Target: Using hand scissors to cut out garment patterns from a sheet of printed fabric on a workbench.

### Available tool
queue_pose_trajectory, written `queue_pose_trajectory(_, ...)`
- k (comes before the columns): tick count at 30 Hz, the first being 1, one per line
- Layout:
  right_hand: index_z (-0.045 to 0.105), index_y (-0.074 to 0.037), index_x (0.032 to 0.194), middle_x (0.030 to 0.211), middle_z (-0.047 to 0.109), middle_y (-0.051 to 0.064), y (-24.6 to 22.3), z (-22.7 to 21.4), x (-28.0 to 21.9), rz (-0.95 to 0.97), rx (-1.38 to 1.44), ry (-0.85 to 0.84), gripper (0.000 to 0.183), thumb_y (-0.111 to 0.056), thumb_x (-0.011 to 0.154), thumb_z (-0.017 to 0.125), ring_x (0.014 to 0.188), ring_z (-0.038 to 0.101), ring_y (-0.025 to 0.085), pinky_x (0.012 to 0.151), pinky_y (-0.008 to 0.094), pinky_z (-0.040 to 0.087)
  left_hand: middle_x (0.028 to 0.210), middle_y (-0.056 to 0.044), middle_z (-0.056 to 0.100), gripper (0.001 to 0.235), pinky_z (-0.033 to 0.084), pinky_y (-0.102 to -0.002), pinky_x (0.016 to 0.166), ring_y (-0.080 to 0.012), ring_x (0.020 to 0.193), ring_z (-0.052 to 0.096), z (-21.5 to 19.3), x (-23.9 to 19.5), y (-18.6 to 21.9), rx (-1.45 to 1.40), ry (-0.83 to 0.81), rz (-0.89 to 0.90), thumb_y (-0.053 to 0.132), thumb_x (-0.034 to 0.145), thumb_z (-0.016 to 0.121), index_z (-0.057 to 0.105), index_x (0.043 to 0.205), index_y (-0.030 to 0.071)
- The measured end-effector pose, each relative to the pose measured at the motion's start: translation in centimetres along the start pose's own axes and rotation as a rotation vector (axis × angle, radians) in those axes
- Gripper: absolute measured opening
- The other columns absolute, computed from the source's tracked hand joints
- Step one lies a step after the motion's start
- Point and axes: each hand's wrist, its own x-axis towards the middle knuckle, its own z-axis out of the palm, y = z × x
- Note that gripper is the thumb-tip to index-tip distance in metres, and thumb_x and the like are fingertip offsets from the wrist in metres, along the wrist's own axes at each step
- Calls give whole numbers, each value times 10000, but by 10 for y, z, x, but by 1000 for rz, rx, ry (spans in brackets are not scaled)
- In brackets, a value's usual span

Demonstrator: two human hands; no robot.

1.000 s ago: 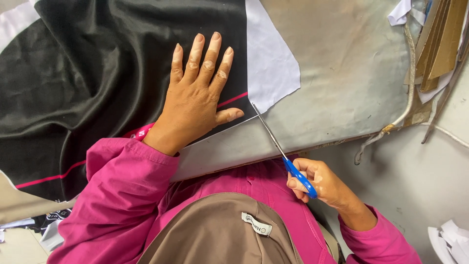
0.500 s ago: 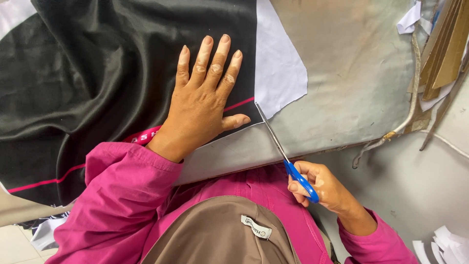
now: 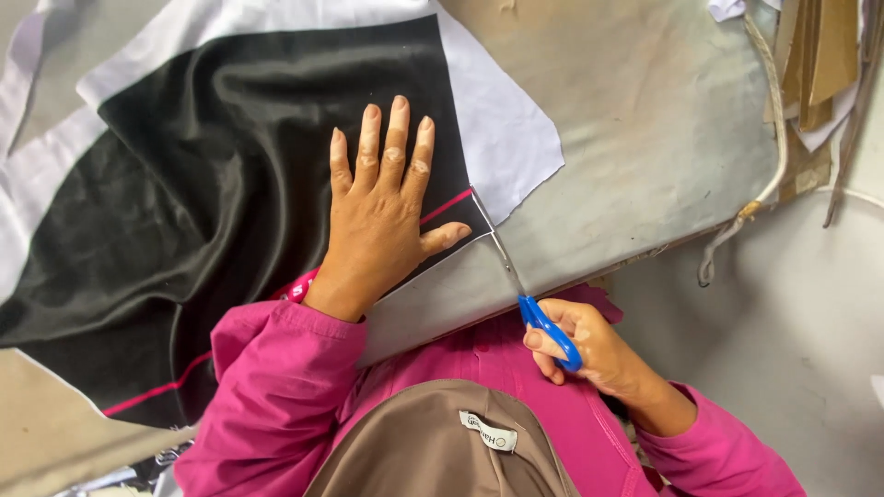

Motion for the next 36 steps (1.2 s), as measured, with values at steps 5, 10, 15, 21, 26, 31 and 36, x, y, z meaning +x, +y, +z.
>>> queue_pose_trajectory(5, 458, -57, 663, 456, 523, 134, -2, 24, -3, 6, 21, 72, 233, -142, 823, 603, 357, 443, 169, 376, 260, 372, 1495, -181, 226, 1019, 178, -564, 1089, -367, 1375, 220, -1, -1, 1, 34, 25, 11, 747, 730, 612, 356, 1443, 65)
queue_pose_trajectory(10, 464, -42, 671, 480, 540, 144, -3, 40, -2, 16, 105, 100, 241, -158, 831, 602, 362, 457, 178, 375, 264, 393, 1502, -178, 214, 1007, 163, -563, 1094, -368, 1381, 211, -2, -2, 1, 52, 19, 16, 741, 751, 584, 327, 1457, 70)
queue_pose_trajectory(15, 441, -56, 691, 467, 531, 144, -11, 52, 1, -10, 162, 115, 248, -199, 834, 584, 359, 456, 168, 282, 210, 222, 1496, -183, 230, 994, 172, -567, 1090, -367, 1377, 223, 1, -3, 0, 44, 54, 18, 729, 756, 588, 337, 1446, 59)
queue_pose_trajectory(21, 428, -66, 649, 440, 497, 126, -18, 61, 0, -52, 126, 157, 280, -180, 840, 599, 364, 418, 159, 360, 252, 311, 1503, -173, 214, 987, 158, -554, 1099, -355, 1383, 218, 2, -3, 0, 38, 55, 5, 726, 753, 582, 333, 1449, 72)
queue_pose_trajectory(26, 447, -60, 670, 454, 522, 133, -16, 63, 3, -50, 126, 160, 266, -205, 837, 595, 346, 411, 135, 310, 222, 254, 1498, -171, 233, 895, 172, -550, 1096, -345, 1379, 231, 4, -4, 0, 40, 78, 3, 690, 808, 510, 344, 1443, 81)
queue_pose_trajectory(31, 481, -28, 718, 496, 560, 139, -22, 65, 9, -126, 154, 131, 256, -243, 824, 571, 366, 461, 139, 268, 189, 218, 1491, -167, 264, 736, 180, -543, 1096, -334, 1374, 257, 7, -4, -1, 21, 120, 0, 568, 889, 459, 354, 1435, 87)
queue_pose_trajectory(36, 452, -34, 711, 470, 536, 140, -26, 69, 13, -106, 169, 187, 252, -217, 815, 591, 347, 443, 148, 265, 199, 190, 1497, -163, 242, 758, 194, -542, 1096, -324, 1381, 248, 10, -4, -1, 26, 117, -6, 541, 844, 523, 353, 1439, 103)
